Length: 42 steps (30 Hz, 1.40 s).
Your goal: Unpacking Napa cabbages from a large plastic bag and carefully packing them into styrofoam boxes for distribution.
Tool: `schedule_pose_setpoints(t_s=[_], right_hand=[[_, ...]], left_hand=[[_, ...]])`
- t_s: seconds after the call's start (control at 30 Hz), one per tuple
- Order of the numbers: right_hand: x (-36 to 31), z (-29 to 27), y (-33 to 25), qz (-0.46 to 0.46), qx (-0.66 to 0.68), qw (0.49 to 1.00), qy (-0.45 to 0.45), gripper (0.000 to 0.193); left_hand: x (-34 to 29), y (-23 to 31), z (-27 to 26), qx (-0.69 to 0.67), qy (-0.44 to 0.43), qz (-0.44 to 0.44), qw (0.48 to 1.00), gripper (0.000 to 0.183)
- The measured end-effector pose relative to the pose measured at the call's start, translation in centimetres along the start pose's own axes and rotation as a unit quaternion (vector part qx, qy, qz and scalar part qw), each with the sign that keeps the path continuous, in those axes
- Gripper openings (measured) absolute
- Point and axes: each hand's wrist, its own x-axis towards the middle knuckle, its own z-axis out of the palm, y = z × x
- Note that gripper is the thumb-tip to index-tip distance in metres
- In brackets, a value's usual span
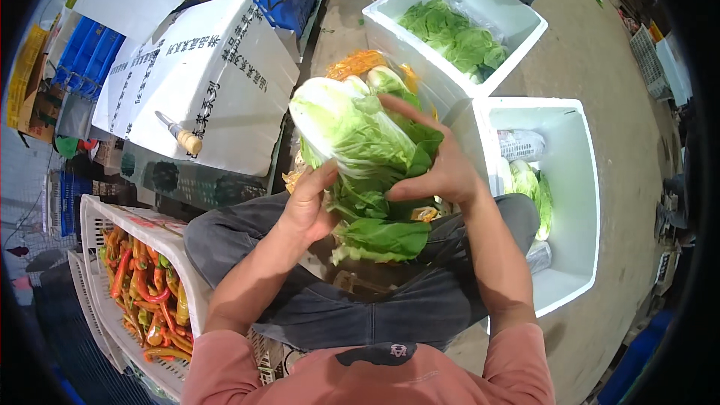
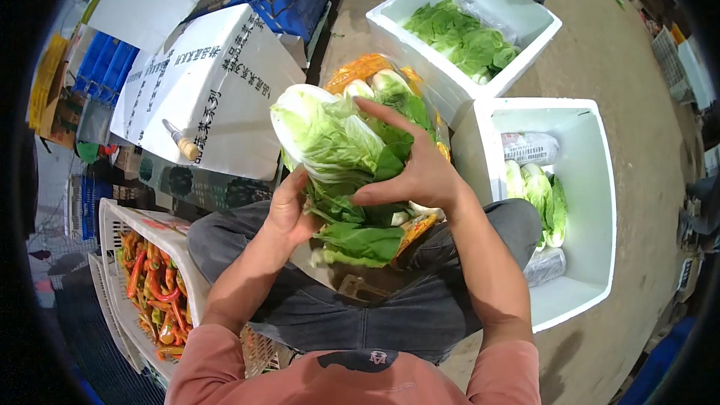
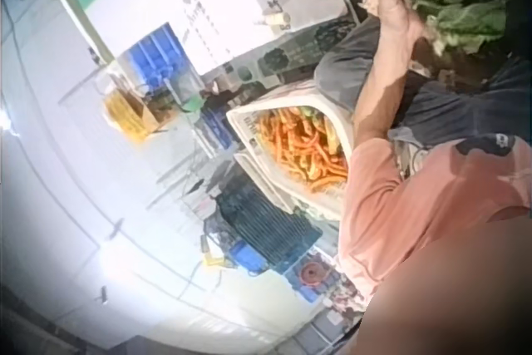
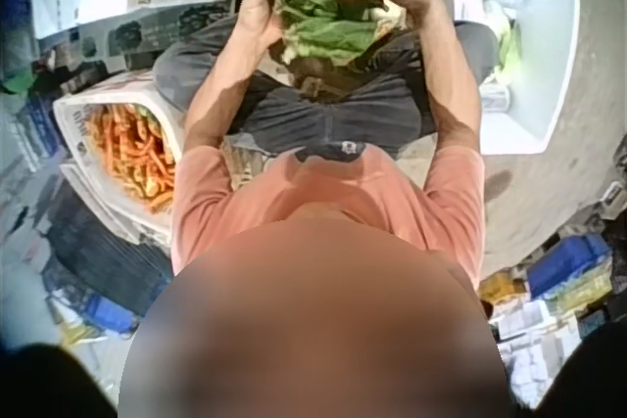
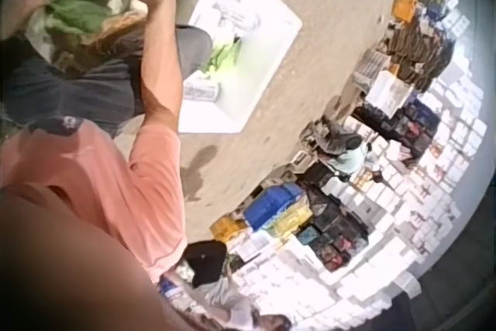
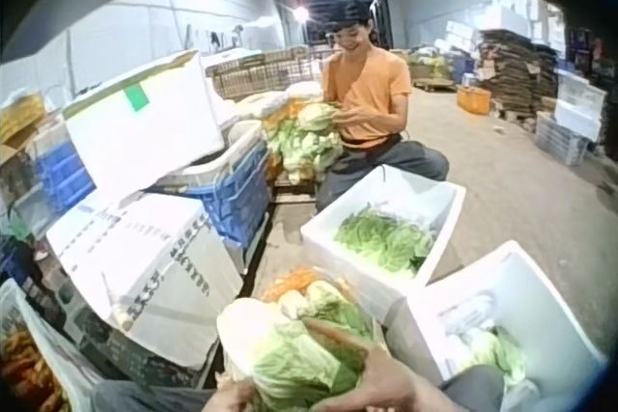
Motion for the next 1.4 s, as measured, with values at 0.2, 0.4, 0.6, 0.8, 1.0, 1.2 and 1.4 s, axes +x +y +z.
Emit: schedule_pose_setpoints(t_s=[0.2, 0.4, 0.6, 0.8, 1.0, 1.2, 1.4], right_hand=[[0.0, 1.1, 0.2, -0.179, -0.385, 0.896, 0.132, 0.125], [-1.0, 3.1, 1.1, -0.151, -0.478, 0.853, 0.147, 0.129], [0.7, 4.9, 3.8, -0.234, -0.378, 0.873, 0.202, 0.122], [-3.0, 0.8, -1.6, -0.22, -0.233, 0.912, 0.256, 0.112], [-11.0, -8.5, -5.0, -0.304, -0.185, 0.873, 0.333, 0.108], [-26.6, -19.8, -1.4, 0.045, -0.227, 0.853, 0.467, 0.105], [-34.2, -30.1, 9.7, 0.201, -0.252, 0.806, 0.496, 0.104]], left_hand=[[0.6, 0.1, 0.2, 0.142, 0.099, 0.157, 0.972, 0.064], [1.5, -1.5, 0.5, 0.256, 0.15, 0.199, 0.934, 0.07], [0.3, -1.4, 0.9, 0.346, 0.148, 0.252, 0.892, 0.052], [1.2, 0.1, 5.7, 0.411, -0.016, 0.257, 0.874, 0.091], [6.5, -3.3, 13.5, 0.518, -0.095, 0.305, 0.794, 0.083], [10.5, -8.7, 0.2, 0.686, 0.027, 0.223, 0.692, 0.083], [7.5, -15.6, -9.7, 0.807, 0.058, 0.105, 0.578, 0.084]])
